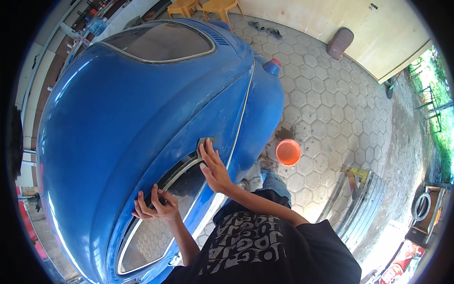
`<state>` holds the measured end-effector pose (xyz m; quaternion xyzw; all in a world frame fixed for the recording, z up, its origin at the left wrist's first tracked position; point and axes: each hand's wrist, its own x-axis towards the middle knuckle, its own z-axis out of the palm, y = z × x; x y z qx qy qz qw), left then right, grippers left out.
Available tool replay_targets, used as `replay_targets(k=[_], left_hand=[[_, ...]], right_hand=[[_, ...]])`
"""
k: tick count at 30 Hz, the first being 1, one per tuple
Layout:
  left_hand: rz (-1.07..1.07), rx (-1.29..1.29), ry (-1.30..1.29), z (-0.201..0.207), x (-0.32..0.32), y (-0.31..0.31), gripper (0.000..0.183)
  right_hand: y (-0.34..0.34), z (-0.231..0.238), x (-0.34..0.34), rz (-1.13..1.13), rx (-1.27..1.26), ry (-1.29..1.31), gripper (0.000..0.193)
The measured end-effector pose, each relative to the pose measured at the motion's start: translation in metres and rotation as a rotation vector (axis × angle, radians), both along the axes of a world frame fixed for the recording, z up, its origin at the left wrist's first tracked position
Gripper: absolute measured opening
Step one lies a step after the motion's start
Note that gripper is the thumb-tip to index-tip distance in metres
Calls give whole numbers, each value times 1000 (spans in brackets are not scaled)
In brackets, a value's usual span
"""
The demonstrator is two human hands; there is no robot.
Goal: The person sands the exterior body of a car using sandpaper, dipping the sandpaper into a bucket of water to wet sand around the window area.
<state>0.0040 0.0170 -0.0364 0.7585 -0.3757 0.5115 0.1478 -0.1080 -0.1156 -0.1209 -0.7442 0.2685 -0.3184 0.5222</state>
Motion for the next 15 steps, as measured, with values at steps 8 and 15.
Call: replay_targets(k=[8, 15], left_hand=[[4, -9, 9, -4, 0, 4, 15], [-23, -11, 0, -1, -2, -2, 13]], right_hand=[[-19, -27, 10, -158, 316, 30, 70], [-41, -67, -1, -252, 705, -17, 66]])
